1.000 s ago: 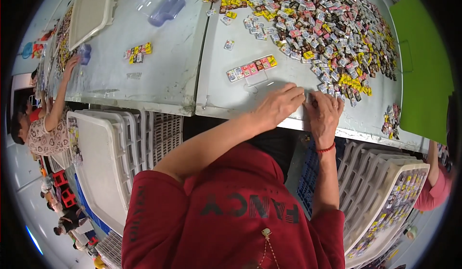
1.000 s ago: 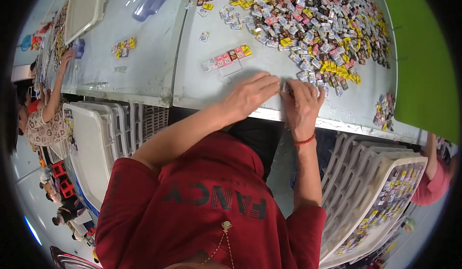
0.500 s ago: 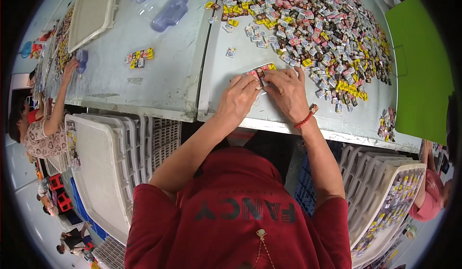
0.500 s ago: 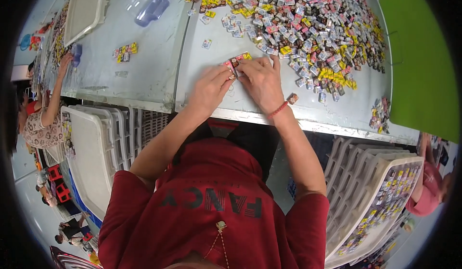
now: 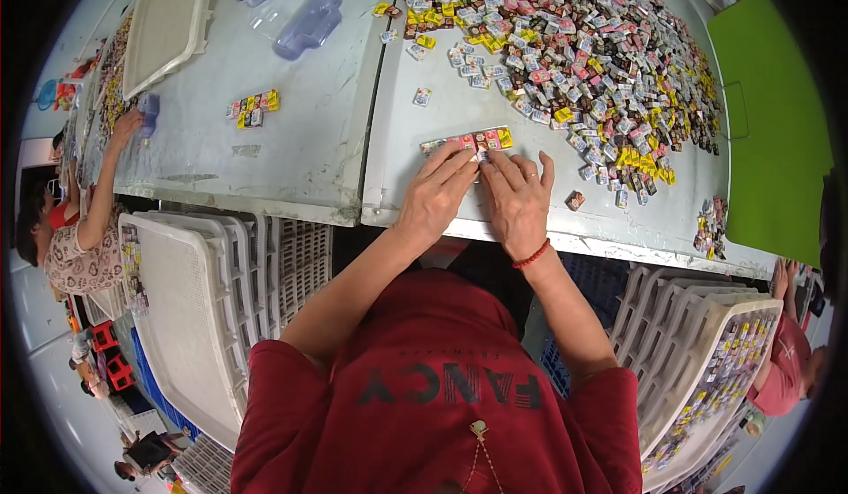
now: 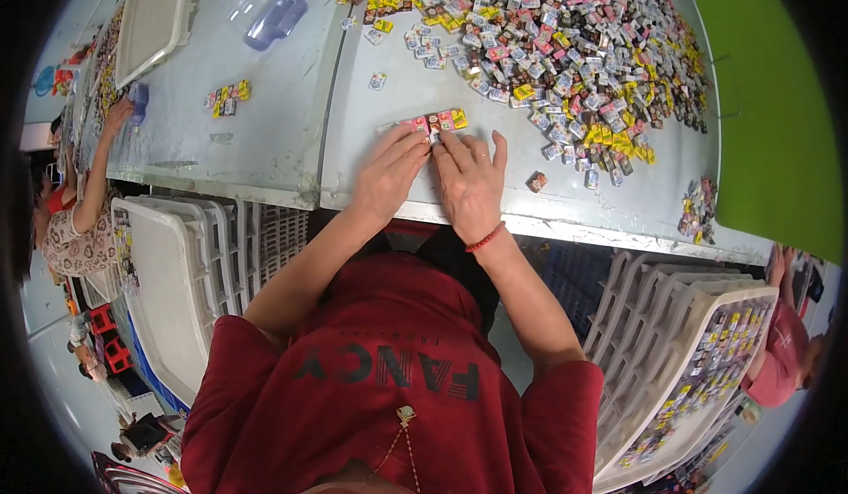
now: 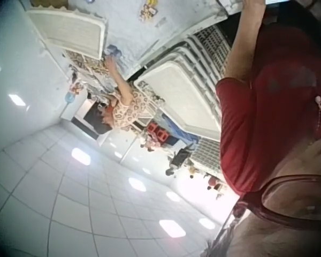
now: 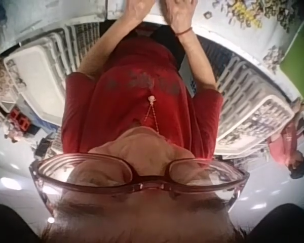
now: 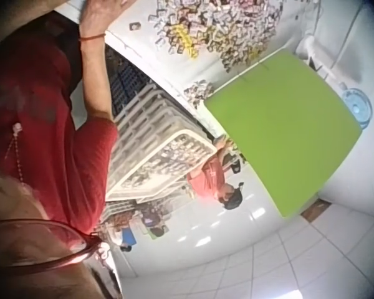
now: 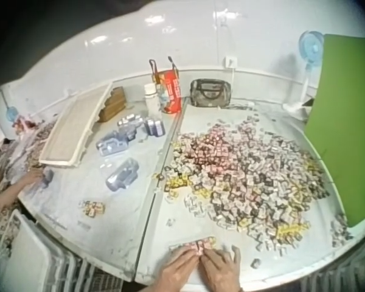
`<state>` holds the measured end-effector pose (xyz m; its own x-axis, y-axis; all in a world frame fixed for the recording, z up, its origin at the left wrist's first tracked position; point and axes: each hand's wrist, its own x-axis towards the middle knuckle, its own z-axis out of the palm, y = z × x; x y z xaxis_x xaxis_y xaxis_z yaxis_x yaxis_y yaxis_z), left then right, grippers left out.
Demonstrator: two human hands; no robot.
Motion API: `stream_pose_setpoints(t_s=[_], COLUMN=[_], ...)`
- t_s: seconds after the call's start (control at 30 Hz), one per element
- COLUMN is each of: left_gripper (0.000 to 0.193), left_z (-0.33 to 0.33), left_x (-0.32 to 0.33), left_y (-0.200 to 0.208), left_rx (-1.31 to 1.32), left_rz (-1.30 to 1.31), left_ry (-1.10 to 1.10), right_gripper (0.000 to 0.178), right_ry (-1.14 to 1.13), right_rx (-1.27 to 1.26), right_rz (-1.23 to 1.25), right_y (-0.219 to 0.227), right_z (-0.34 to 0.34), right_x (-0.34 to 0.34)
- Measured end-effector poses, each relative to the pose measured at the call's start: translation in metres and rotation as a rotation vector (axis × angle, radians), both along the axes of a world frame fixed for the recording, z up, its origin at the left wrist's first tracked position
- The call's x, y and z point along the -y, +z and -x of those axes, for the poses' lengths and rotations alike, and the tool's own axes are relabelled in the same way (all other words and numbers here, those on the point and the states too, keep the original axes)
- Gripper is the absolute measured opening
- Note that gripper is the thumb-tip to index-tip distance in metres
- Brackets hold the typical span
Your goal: Assembling and sorting small colorful toy parts at a factory workstation.
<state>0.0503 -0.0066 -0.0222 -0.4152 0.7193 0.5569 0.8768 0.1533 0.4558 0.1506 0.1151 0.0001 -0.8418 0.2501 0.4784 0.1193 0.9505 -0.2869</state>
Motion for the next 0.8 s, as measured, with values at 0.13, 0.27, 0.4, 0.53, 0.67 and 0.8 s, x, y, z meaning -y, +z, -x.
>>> stream_pose_setpoints(t_s=[0.13,0.27,0.4,0.53,0.67,0.8], left_gripper=[0.044,0.063,0.069,0.041,0.034,0.037], left_z=[-0.008,-0.01,-0.002,0.024,0.036,0.042], left_x=[0.011,0.018,0.026,0.045,0.035,0.027], left_y=[0.013,0.025,0.03,0.034,0.048,0.038], left_rx=[-0.104,-0.024,0.071,0.672,0.957,1.026], left_rz=[0.197,0.335,0.178,0.112,0.19,0.11], left_ry=[0.008,-0.067,-0.064,0.308,0.279,0.289], right_gripper=[0.022,0.021,0.019,0.016,0.024,0.027], right_ry=[-0.02,-0.035,-0.034,-0.199,-0.181,-0.254], right_rx=[0.04,0.029,-0.108,-0.056,0.072,0.037], right_rz=[0.018,-0.008,0.138,0.426,0.466,0.576], right_y=[0.004,0.0,0.012,0.016,-0.005,-0.009], right_z=[-0.001,-0.002,-0.003,-0.002,0.013,0.013], right_x=[0.004,0.006,-0.008,-0.03,-0.049,-0.043])
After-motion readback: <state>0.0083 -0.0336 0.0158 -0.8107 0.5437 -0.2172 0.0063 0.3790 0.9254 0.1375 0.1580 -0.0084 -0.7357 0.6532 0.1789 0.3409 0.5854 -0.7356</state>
